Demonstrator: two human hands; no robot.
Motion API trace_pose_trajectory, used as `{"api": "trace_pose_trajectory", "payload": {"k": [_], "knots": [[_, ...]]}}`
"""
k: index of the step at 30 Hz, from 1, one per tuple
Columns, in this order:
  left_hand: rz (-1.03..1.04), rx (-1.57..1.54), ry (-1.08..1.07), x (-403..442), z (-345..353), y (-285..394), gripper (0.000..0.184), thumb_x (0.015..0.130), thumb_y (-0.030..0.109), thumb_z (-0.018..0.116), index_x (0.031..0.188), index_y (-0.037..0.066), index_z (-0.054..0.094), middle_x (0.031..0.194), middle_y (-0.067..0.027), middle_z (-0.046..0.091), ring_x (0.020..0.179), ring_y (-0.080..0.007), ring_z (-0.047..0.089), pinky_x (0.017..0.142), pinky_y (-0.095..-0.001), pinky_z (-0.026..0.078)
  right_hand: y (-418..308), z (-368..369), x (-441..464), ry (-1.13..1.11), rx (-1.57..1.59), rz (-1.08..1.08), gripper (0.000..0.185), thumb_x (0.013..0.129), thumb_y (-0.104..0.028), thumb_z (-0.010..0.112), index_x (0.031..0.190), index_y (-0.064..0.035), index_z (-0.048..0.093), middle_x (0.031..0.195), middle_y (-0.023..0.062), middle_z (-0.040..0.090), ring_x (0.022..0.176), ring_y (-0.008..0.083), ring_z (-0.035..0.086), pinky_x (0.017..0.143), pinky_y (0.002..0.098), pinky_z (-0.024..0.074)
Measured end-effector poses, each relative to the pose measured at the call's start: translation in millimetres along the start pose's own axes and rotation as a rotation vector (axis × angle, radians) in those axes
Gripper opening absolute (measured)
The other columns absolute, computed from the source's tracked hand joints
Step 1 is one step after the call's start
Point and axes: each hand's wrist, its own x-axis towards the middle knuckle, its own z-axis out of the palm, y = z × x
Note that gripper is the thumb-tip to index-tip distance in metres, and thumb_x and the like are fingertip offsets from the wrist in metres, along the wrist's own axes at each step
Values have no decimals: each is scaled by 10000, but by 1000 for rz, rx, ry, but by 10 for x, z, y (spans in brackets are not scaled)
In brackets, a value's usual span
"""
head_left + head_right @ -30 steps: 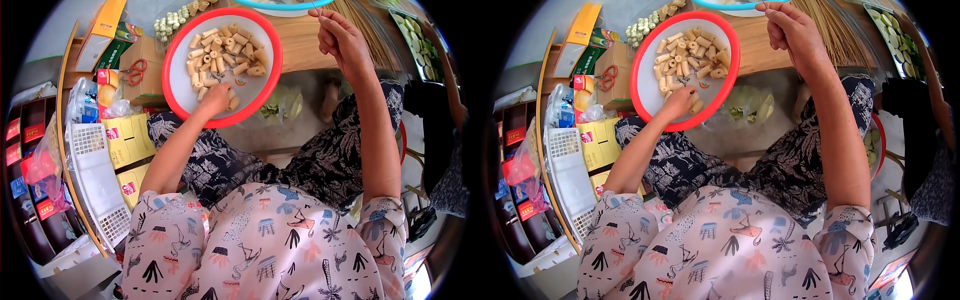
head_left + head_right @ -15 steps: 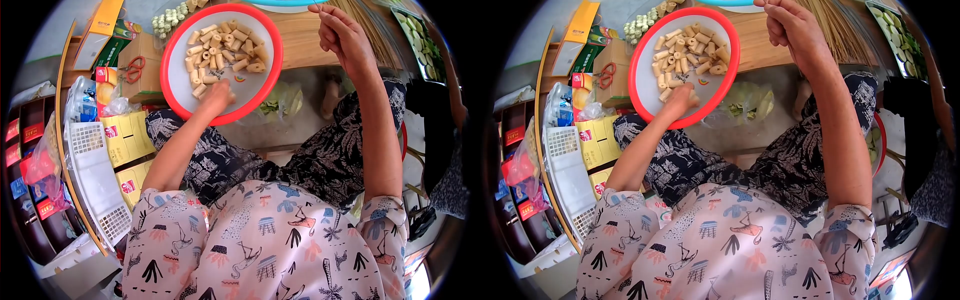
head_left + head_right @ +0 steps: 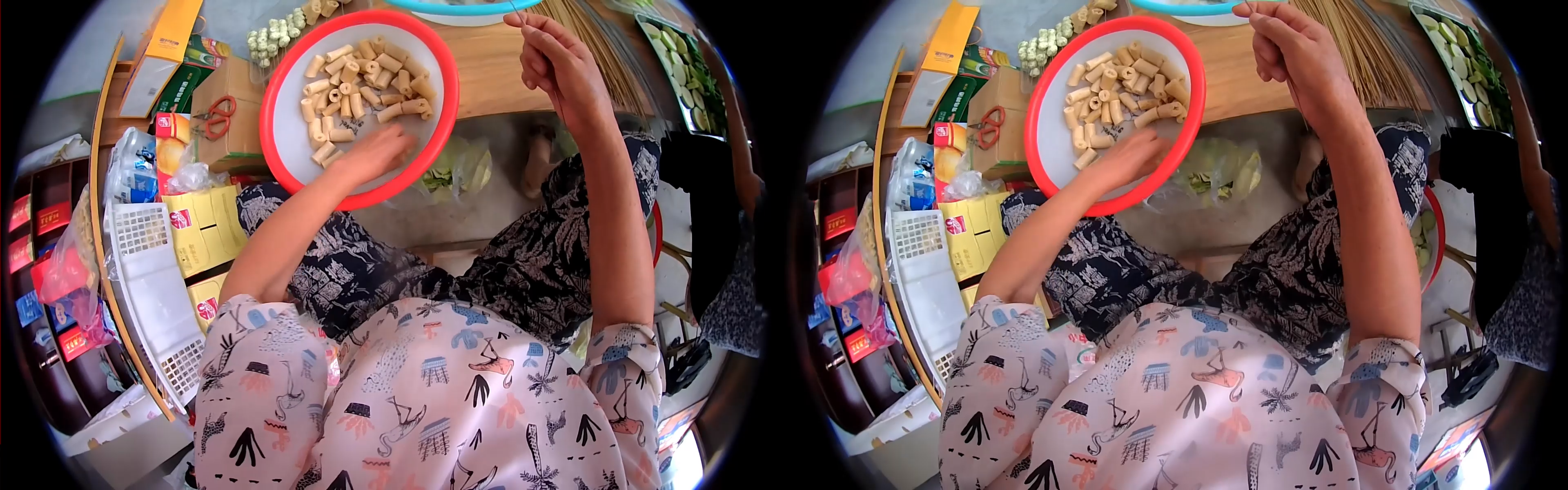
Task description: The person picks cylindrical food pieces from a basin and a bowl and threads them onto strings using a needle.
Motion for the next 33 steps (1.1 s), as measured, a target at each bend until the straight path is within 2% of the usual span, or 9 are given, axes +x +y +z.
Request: {"api": "trace_pose_trajectory", "payload": {"k": [3, 5, 8, 12, 13, 20, 22, 27, 33], "knots": [[-132, -296, -88, -166, 15, -196, 357, 776, 81, 640, 1125, 57, 569, 1164, -140, 562, 987, -334, 594, 840, -396, 496, 11, -1, -13, 20, -7, -17, 265, 984, -170, 465, 1170, -10, 564, 612, -54, 333, 494, 44, 290, 504, 196, 308], [-747, -1670, 15, -212, -109, -235, 385, 838, 127, 584, 1209, 47, 525, 1134, -150, 580, 1013, -278, 590, 841, -399, 508, 37, -30, 18, -8, -2, -58, 242, 949, -169, 497, 1090, 4, 591, 586, -42, 412, 497, 51, 359, 474, 205, 298], [-532, -2077, 311, -187, -267, -282, 418, 876, 208, 571, 1251, 42, 488, 1115, -151, 579, 1026, -277, 586, 837, -420, 522, 28, -6, 10, 16, 16, -17, 232, 950, -174, 492, 1079, -10, 594, 583, -45, 415, 489, 47, 367, 458, 203, 298], [-365, -2263, 437, 230, -694, -379, 348, 938, 299, 531, 1193, 61, 524, 1045, -119, 574, 937, -238, 581, 763, -349, 518, -43, 43, -18, 54, 10, 33, 221, 950, -173, 487, 1074, -22, 591, 585, -46, 420, 480, 46, 372, 452, 203, 304], [-418, -2234, 513, 416, -816, -392, 303, 929, 329, 570, 1114, 89, 551, 960, -80, 576, 851, -206, 571, 643, -284, 495, -53, 35, -18, 59, 26, 39, 222, 951, -172, 486, 1078, -23, 589, 588, -44, 426, 478, 45, 374, 448, 200, 304], [-455, -1927, 598, 1871, -1461, -799, 134, 893, 215, 639, 925, 132, 539, 757, -31, 557, 642, -174, 547, 476, -239, 405, -172, -37, -43, 134, 74, 51, 215, 969, -179, 481, 1101, -38, 577, 583, -49, 387, 487, 43, 347, 458, 191, 299], [-335, -1938, 554, 2177, -1605, -856, 140, 913, 235, 614, 927, 129, 523, 711, -35, 528, 592, -165, 507, 456, -236, 389, -198, -75, -45, 160, 96, 44, 213, 969, -177, 484, 1101, -37, 575, 584, -49, 384, 492, 43, 341, 458, 193, 291], [-546, -1698, 620, 2703, -1814, -751, 357, 978, 459, 432, 805, 148, 410, 599, 1, 386, 453, -112, 321, 405, -230, 264, -236, -164, -52, 190, 145, 14, 210, 960, -162, 485, 1096, -34, 579, 577, -50, 396, 482, 39, 344, 450, 197, 292], [-593, -1600, 693, 3009, -1798, -725, 434, 987, 489, 365, 726, 144, 393, 554, 0, 310, 435, -118, 264, 399, -262, 221, -320, -202, -101, 179, 202, -3, 217, 953, -150, 483, 1098, -24, 582, 593, -60, 407, 482, 31, 350, 443, 193, 295]]}}
